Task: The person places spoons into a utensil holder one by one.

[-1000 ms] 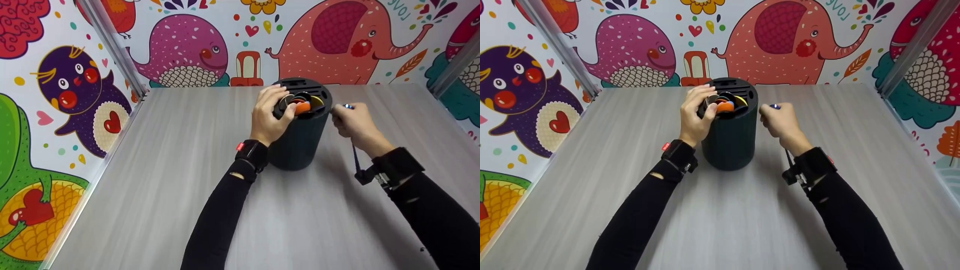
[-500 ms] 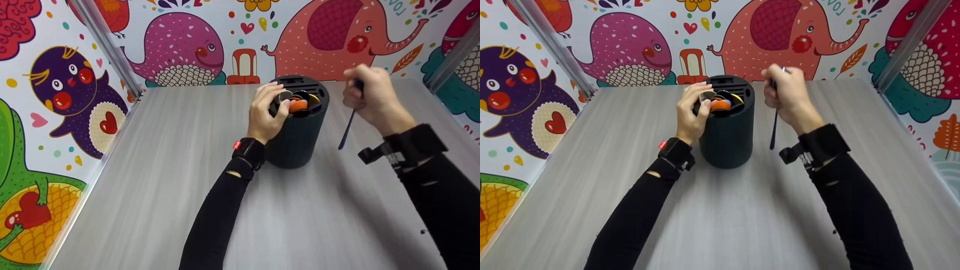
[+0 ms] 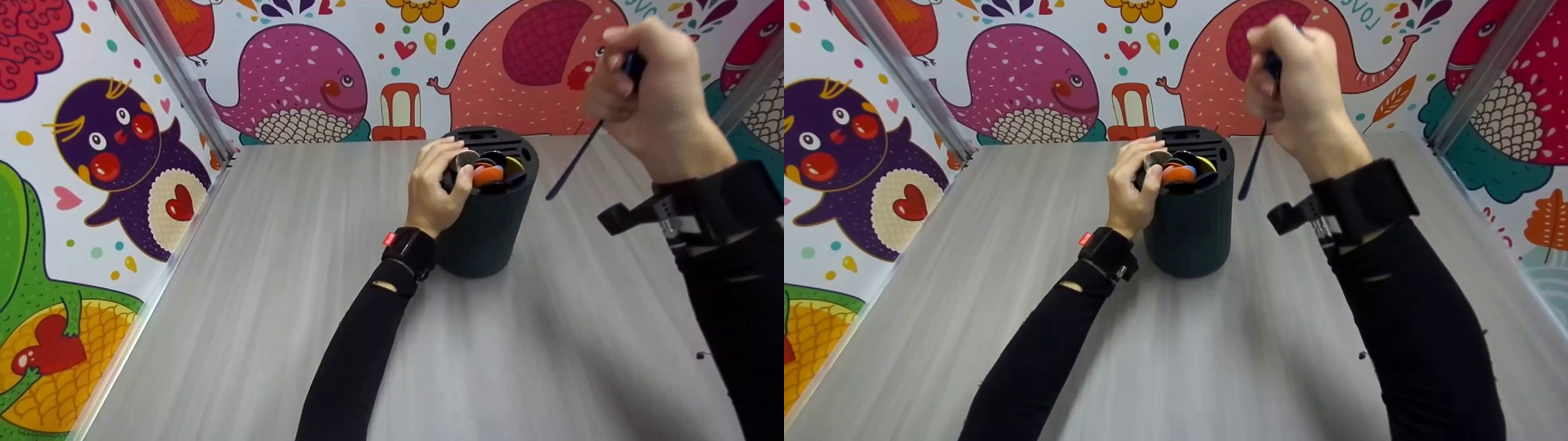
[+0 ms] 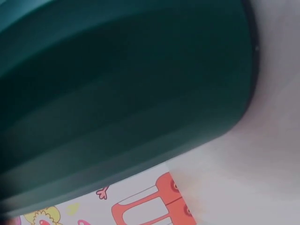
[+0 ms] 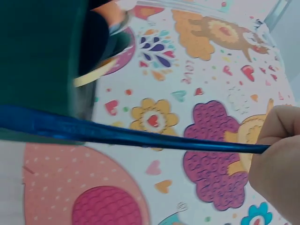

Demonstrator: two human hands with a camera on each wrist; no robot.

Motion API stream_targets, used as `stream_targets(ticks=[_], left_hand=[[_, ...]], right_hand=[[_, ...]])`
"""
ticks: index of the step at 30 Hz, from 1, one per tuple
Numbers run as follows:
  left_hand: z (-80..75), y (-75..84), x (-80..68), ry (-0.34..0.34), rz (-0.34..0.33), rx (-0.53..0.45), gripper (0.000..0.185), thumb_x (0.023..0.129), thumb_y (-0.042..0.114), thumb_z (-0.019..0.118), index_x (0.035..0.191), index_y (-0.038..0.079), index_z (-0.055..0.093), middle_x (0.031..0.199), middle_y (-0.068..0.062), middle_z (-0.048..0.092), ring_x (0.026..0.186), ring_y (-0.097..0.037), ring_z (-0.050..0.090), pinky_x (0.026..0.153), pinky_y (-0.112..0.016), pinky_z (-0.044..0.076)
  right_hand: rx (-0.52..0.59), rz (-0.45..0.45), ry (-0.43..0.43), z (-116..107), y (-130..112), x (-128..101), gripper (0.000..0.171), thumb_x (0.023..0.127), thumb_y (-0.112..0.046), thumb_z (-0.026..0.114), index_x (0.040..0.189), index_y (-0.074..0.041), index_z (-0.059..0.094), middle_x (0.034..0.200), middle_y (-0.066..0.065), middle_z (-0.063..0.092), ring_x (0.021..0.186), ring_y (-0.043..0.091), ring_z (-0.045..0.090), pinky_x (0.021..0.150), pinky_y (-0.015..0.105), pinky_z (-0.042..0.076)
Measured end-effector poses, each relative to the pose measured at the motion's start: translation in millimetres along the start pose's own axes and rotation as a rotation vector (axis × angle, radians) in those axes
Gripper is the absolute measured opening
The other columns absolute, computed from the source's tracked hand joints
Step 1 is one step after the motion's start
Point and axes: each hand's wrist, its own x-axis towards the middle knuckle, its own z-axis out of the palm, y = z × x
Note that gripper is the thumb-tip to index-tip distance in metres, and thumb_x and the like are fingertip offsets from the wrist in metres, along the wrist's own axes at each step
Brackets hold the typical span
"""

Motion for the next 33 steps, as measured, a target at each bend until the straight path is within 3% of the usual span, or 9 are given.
stream_targets(ticks=[5,10,13,16,20,24,33], left_hand=[[-0.5,-0.2,-0.2,-0.006,-0.003,0.003,0.036,0.091,0.027,0.056,0.107,0.002,0.075,0.117,-0.011,0.072,0.122,-0.023,0.058,0.112,-0.030,0.038],[0.0,0.4,0.5,-0.013,-0.016,0.006,0.036,0.091,0.027,0.056,0.108,0.002,0.075,0.118,-0.011,0.071,0.123,-0.023,0.058,0.112,-0.029,0.038],[-0.4,0.8,0.8,-0.013,-0.016,0.010,0.036,0.091,0.028,0.056,0.108,0.002,0.075,0.118,-0.011,0.071,0.123,-0.023,0.058,0.112,-0.029,0.038],[-0.7,0.9,0.5,-0.010,-0.010,0.015,0.036,0.091,0.027,0.056,0.108,0.002,0.075,0.118,-0.011,0.072,0.122,-0.023,0.058,0.112,-0.029,0.038],[-0.5,0.7,0.3,-0.005,-0.002,0.018,0.035,0.090,0.027,0.056,0.107,0.002,0.075,0.117,-0.011,0.072,0.123,-0.023,0.058,0.112,-0.029,0.038],[-0.1,0.7,0.0,-0.002,0.001,0.017,0.035,0.090,0.027,0.056,0.106,0.002,0.075,0.117,-0.011,0.072,0.122,-0.024,0.058,0.112,-0.029,0.038],[0.0,1.2,0.3,0.004,0.005,0.021,0.036,0.090,0.028,0.057,0.107,0.001,0.075,0.117,-0.013,0.072,0.122,-0.026,0.058,0.112,-0.030,0.039]], right_hand=[[0.014,-0.043,0.000,13,-13,13,0.038,0.098,-0.008,0.049,0.060,-0.006,0.044,0.053,0.000,0.026,0.039,0.010,0.019,0.042,0.025,0.006],[0.069,-0.070,0.022,17,-18,25,0.050,0.107,-0.019,0.042,0.060,-0.004,0.040,0.055,0.001,0.025,0.040,0.011,0.019,0.043,0.024,0.006],[0.141,-0.057,0.030,21,-18,29,0.056,0.111,-0.024,0.034,0.060,-0.002,0.040,0.055,0.002,0.025,0.041,0.012,0.019,0.043,0.024,0.007],[0.223,-0.030,0.054,25,-14,31,0.053,0.109,-0.019,0.033,0.060,-0.001,0.041,0.054,0.003,0.025,0.040,0.011,0.018,0.043,0.024,0.006],[0.148,-0.097,0.066,28,-2,29,0.042,0.101,-0.010,0.044,0.059,-0.005,0.041,0.053,0.002,0.028,0.040,0.011,0.019,0.043,0.024,0.008],[0.071,-0.185,0.042,25,14,26,0.035,0.093,-0.013,0.052,0.060,-0.007,0.042,0.052,0.000,0.031,0.040,0.011,0.020,0.041,0.024,0.011],[0.085,-0.153,0.078,19,48,23,0.035,0.090,-0.009,0.053,0.056,-0.007,0.046,0.047,-0.001,0.034,0.039,0.011,0.016,0.039,0.025,0.009]])
